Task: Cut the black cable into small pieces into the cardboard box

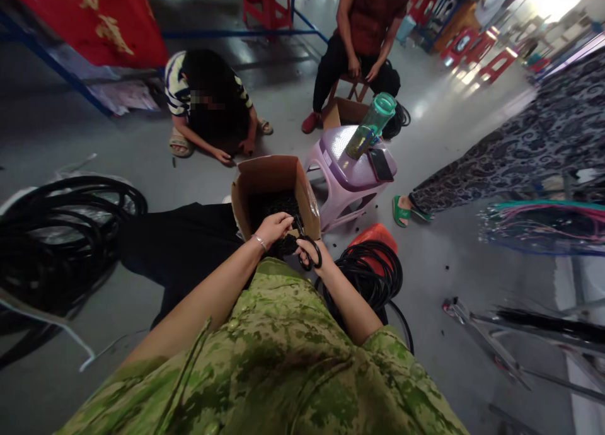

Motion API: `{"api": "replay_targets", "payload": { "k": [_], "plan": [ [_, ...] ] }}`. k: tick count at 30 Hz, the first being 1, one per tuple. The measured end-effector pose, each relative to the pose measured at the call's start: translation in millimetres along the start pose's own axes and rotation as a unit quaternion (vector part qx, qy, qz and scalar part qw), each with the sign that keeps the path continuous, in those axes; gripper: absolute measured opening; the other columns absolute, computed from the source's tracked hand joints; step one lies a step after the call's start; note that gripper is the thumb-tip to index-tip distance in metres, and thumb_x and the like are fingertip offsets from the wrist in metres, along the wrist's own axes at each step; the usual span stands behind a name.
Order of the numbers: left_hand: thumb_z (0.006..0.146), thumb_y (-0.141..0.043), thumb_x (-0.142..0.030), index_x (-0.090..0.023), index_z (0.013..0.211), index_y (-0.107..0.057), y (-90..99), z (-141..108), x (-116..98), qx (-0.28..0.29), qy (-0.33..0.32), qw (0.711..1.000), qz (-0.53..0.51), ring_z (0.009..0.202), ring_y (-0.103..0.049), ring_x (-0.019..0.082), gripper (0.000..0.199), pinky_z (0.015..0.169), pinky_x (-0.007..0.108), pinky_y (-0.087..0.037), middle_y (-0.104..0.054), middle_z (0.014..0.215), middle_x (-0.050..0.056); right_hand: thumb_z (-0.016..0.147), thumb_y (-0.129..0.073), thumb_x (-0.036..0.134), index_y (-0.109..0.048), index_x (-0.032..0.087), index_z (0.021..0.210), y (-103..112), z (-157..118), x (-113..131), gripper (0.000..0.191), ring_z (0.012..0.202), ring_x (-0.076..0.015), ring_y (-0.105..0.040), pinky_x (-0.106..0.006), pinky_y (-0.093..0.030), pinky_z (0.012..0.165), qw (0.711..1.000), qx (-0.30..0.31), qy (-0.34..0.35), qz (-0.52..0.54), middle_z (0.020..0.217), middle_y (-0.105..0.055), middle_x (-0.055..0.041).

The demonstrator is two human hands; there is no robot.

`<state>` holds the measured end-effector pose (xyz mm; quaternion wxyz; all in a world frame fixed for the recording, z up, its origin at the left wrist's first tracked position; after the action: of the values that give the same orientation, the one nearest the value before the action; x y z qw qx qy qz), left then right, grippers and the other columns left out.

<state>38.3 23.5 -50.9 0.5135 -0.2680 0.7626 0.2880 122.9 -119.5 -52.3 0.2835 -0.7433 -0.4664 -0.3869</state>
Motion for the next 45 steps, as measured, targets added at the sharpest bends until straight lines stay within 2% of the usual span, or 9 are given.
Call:
{"api": "replay_targets", "payload": {
  "k": [5, 10, 13, 16, 18, 22, 27, 38, 45],
  "plan": [
    [0.082, -0.056, -0.035, -0.017, 0.069, -0.053, -3.4, -6, -10, 0.051, 0.023, 0.994, -0.095, 0.041, -0.039, 0.005, 0.023, 0.042, 0.019, -0.031, -0.053, 0.055, -0.004, 0.078, -0.055, 0.057, -0.059, 0.016, 0.065, -4, -3, -1, 0.044, 0.035, -0.0059, -0.026, -0.022, -0.024, 0.038, 0.99, 0.067, -0.07, 0.1, 0.043, -0.036, 0.0064],
    [0.081, -0.061, -0.034, -0.016, 0.073, -0.053, -3.7, -9, -18, 0.085, 0.004, 0.986, -0.143, 0.044, -0.043, 0.005, 0.02, 0.043, 0.017, -0.034, -0.058, 0.062, -0.003, 0.078, -0.054, 0.058, -0.058, 0.016, 0.066, -4, -9, 3, 0.043, 0.035, -0.005, -0.023, -0.021, -0.023, 0.039, 0.987, 0.08, -0.066, 0.125, 0.046, -0.033, 0.0078],
    [0.08, -0.062, -0.034, -0.016, 0.079, -0.056, -3.9, -9, -20, 0.092, 0.001, 0.984, -0.15, 0.045, -0.044, 0.005, 0.019, 0.043, 0.018, -0.035, -0.06, 0.065, -0.002, 0.074, -0.057, 0.061, -0.057, 0.017, 0.068, -2, -10, 3, 0.044, 0.036, -0.0057, -0.027, -0.022, -0.024, 0.04, 0.995, 0.039, -0.034, 0.081, 0.047, -0.037, 0.0072],
    [0.08, -0.061, -0.034, -0.015, 0.081, -0.057, -4.9, -9, -19, 0.077, 0.016, 0.987, -0.142, 0.043, -0.043, 0.006, 0.019, 0.043, 0.019, -0.034, -0.06, 0.062, -0.002, 0.071, -0.061, 0.062, -0.056, 0.018, 0.066, 6, -9, 3, 0.045, 0.039, -0.0082, -0.036, -0.024, -0.026, 0.042, 0.998, -0.052, 0.017, -0.044, 0.049, -0.045, 0.0038],
    [0.081, -0.06, -0.033, -0.015, 0.08, -0.057, -6.1, -9, -18, 0.067, 0.024, 0.989, -0.131, 0.042, -0.043, 0.006, 0.018, 0.043, 0.019, -0.033, -0.058, 0.057, -0.003, 0.07, -0.061, 0.064, -0.052, 0.019, 0.06, 13, -8, 6, 0.048, 0.043, -0.01, -0.041, -0.024, -0.027, 0.046, 0.977, -0.108, 0.058, -0.172, 0.05, -0.047, 0.0019],
    [0.081, -0.06, -0.032, -0.016, 0.079, -0.057, -8.2, -10, -17, 0.054, 0.021, 0.991, -0.118, 0.041, -0.043, 0.006, 0.016, 0.042, 0.018, -0.032, -0.057, 0.055, -0.004, 0.075, -0.056, 0.064, -0.049, 0.019, 0.054, 23, -9, 16, 0.05, 0.053, -0.0121, -0.044, -0.024, -0.026, 0.053, 0.893, -0.176, 0.143, -0.39, 0.052, -0.048, 0.0004],
    [0.082, -0.059, -0.033, -0.016, 0.076, -0.054, -8.7, -9, -16, 0.049, 0.007, 0.991, -0.127, 0.04, -0.043, 0.005, 0.018, 0.042, 0.018, -0.033, -0.058, 0.057, -0.003, 0.079, -0.054, 0.061, -0.058, 0.019, 0.061, 26, -8, 22, 0.046, 0.056, -0.0125, -0.045, -0.023, -0.025, 0.054, 0.848, -0.192, 0.143, -0.473, 0.058, -0.054, -0.0006],
    [0.079, -0.06, -0.037, -0.017, 0.079, -0.059, -10.7, -14, -24, 0.102, -0.056, 0.989, -0.088, 0.043, -0.04, 0.007, 0.02, 0.044, 0.019, -0.03, -0.048, 0.051, -0.006, 0.08, -0.051, 0.064, -0.062, 0.017, 0.077, 26, 4, 29, 0.049, 0.065, -0.0135, -0.046, -0.022, -0.034, 0.06, 0.919, -0.087, 0.154, -0.353, 0.065, -0.052, 0.001],
    [0.077, -0.06, -0.035, -0.018, 0.072, -0.055, -6.0, -11, -23, 0.077, 0.001, 0.992, -0.1, 0.04, -0.034, 0.006, 0.019, 0.042, 0.018, -0.027, -0.041, 0.048, -0.008, 0.082, -0.049, 0.066, -0.055, 0.016, 0.056, 19, 14, 28, 0.057, 0.056, -0.0105, -0.039, -0.022, -0.028, 0.053, 0.895, -0.109, 0.164, -0.401, 0.053, -0.042, 0.0023]
  ]
}}
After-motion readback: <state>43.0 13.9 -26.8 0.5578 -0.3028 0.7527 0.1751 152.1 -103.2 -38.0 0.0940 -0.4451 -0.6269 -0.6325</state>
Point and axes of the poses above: each hand's wrist, its own z-axis towards the middle knuckle, its own y-axis out of the back of the hand, x = y × z, the point moved 3 cm from there along z, towards the middle knuckle
